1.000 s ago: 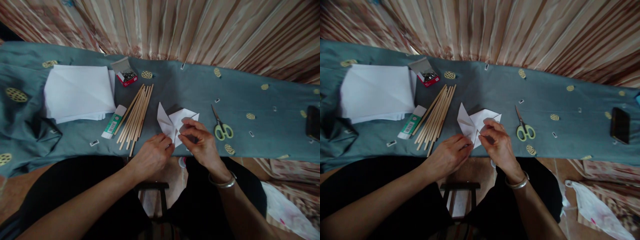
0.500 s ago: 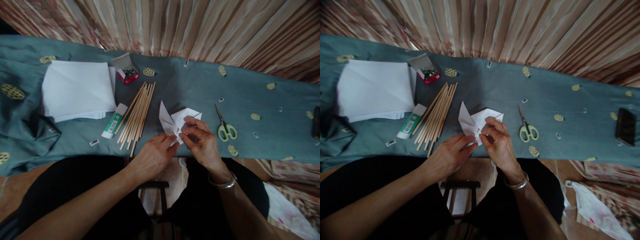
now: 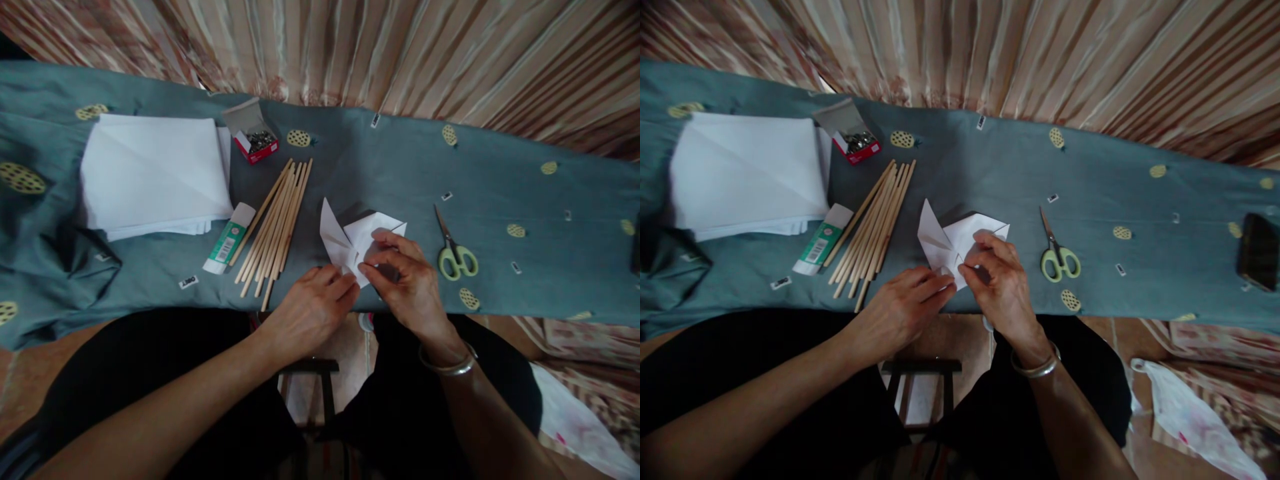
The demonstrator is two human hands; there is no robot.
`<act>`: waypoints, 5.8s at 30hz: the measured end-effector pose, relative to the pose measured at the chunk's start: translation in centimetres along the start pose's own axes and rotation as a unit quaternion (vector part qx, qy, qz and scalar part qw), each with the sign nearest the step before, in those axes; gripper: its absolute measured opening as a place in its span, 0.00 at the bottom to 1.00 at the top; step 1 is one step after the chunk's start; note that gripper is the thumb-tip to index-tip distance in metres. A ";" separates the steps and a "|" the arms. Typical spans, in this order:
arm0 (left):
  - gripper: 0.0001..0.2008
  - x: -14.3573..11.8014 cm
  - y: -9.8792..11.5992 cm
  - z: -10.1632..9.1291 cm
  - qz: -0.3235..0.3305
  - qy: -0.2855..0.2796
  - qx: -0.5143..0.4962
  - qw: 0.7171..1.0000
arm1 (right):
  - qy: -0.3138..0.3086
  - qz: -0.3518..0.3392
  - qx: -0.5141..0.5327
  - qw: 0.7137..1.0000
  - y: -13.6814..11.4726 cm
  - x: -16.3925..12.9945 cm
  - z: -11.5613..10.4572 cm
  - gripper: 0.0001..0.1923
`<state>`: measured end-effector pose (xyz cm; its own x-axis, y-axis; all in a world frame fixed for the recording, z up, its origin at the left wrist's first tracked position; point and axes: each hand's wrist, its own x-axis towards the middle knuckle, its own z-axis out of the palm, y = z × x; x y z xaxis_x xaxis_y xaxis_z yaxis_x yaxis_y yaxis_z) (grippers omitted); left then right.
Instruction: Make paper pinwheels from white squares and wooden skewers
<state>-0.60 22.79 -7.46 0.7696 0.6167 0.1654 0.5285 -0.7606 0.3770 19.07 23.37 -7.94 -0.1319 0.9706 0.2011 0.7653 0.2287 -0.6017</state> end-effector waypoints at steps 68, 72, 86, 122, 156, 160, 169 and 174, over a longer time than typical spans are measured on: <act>0.07 0.3 0.2 0.1 -0.012 -0.020 0.019 1.000 | 0.053 -0.172 -0.139 0.974 0.3 -1.6 2.4 0.18; 0.07 0.2 0.2 0.2 -0.017 -0.018 0.013 1.000 | 0.056 -0.163 -0.123 0.977 0.3 -1.6 2.6 0.19; 0.05 0.6 0.2 0.2 -0.007 -0.010 0.035 0.999 | 0.029 -0.088 -0.069 0.993 -0.5 -1.2 1.1 0.17; 0.12 1.5 0.3 0.9 0.021 0.003 0.014 1.000 | 0.101 0.007 -0.121 0.987 1.7 -3.3 -4.9 0.14; 0.09 1.4 -0.5 1.0 -0.063 0.091 -0.162 0.981 | -0.002 -0.044 0.033 0.998 0.3 -1.2 -2.4 0.04; 0.13 1.1 -0.6 1.1 -0.064 0.115 -0.174 0.976 | 0.003 -0.048 0.004 0.999 0.1 -0.6 -1.4 0.05; 0.09 0.9 -0.6 1.2 -0.021 0.124 -0.132 0.983 | 0.012 -0.047 -0.033 0.998 0.4 -0.2 -0.4 0.05; 0.09 1.1 -0.6 1.1 -0.051 0.092 -0.140 0.985 | 0.010 -0.045 -0.045 0.998 0.3 -0.1 -0.1 0.04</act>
<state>0.29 23.69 -8.50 0.6258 0.7330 0.2666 0.4602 -0.6229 0.6326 19.39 23.33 -8.12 -0.1902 0.9446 0.2675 0.8045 0.3061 -0.5090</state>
